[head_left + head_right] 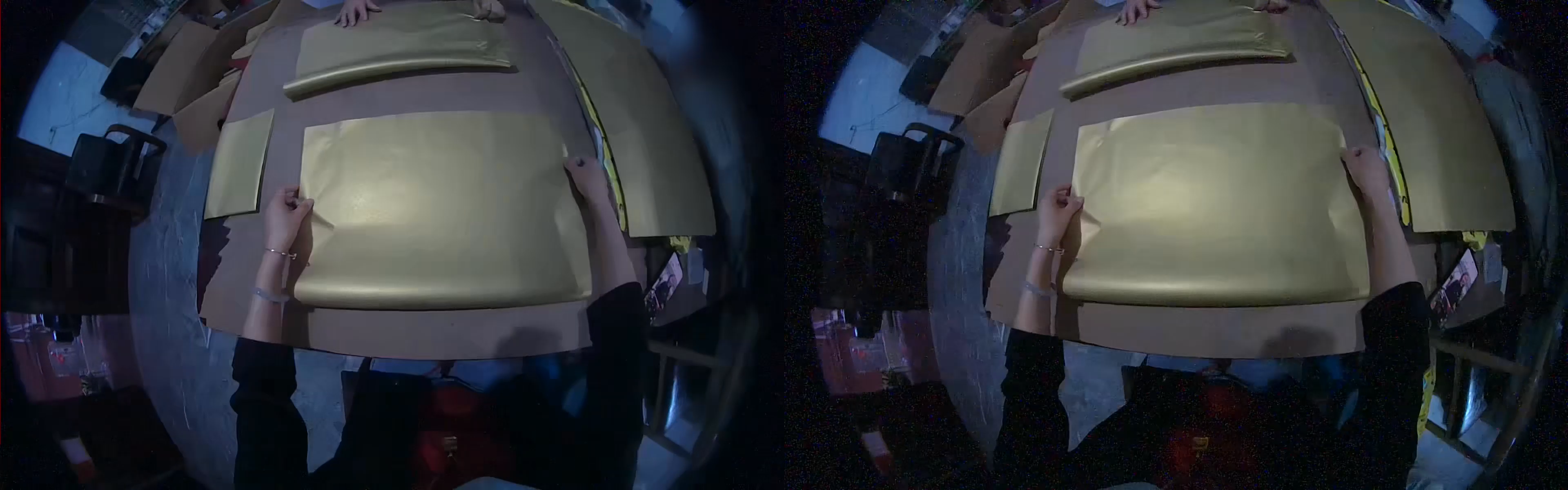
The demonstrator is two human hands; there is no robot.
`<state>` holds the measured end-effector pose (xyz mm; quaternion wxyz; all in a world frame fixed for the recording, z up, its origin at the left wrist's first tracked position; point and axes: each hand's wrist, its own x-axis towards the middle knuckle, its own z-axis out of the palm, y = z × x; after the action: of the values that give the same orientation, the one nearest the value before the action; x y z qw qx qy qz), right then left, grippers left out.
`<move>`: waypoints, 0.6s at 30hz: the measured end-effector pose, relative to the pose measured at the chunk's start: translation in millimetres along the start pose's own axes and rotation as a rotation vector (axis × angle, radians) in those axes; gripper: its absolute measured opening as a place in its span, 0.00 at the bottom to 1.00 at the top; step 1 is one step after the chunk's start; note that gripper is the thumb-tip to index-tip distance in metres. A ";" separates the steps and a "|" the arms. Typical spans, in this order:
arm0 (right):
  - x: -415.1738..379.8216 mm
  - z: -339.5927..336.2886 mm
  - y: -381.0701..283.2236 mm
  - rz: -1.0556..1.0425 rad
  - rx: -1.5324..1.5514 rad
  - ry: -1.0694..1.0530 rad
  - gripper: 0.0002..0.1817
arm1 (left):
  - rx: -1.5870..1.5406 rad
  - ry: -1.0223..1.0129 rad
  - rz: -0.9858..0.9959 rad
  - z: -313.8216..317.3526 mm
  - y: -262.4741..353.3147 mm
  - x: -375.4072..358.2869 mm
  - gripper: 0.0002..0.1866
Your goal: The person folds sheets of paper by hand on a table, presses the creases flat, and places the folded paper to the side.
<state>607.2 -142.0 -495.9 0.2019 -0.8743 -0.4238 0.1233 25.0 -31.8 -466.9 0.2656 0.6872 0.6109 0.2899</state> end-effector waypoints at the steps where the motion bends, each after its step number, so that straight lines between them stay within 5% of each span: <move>1: -4.1 0.0 -3.4 -0.014 -0.021 0.085 0.25 | -0.004 0.003 -0.017 -2.0 8.4 -2.8 0.21; 8: -20.1 -21.1 -27.7 0.126 0.122 -0.113 0.22 | -0.038 -0.060 -0.042 -5.1 5.8 -1.0 0.21; 18: -24.7 -16.9 -31.0 0.119 0.085 -0.022 0.20 | -0.093 -0.067 -0.017 -4.2 -1.3 1.2 0.21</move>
<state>577.2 -148.4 -465.6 0.2264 -0.8872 -0.3677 0.1626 21.1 -30.5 -464.9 0.3200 0.6780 0.5934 0.2927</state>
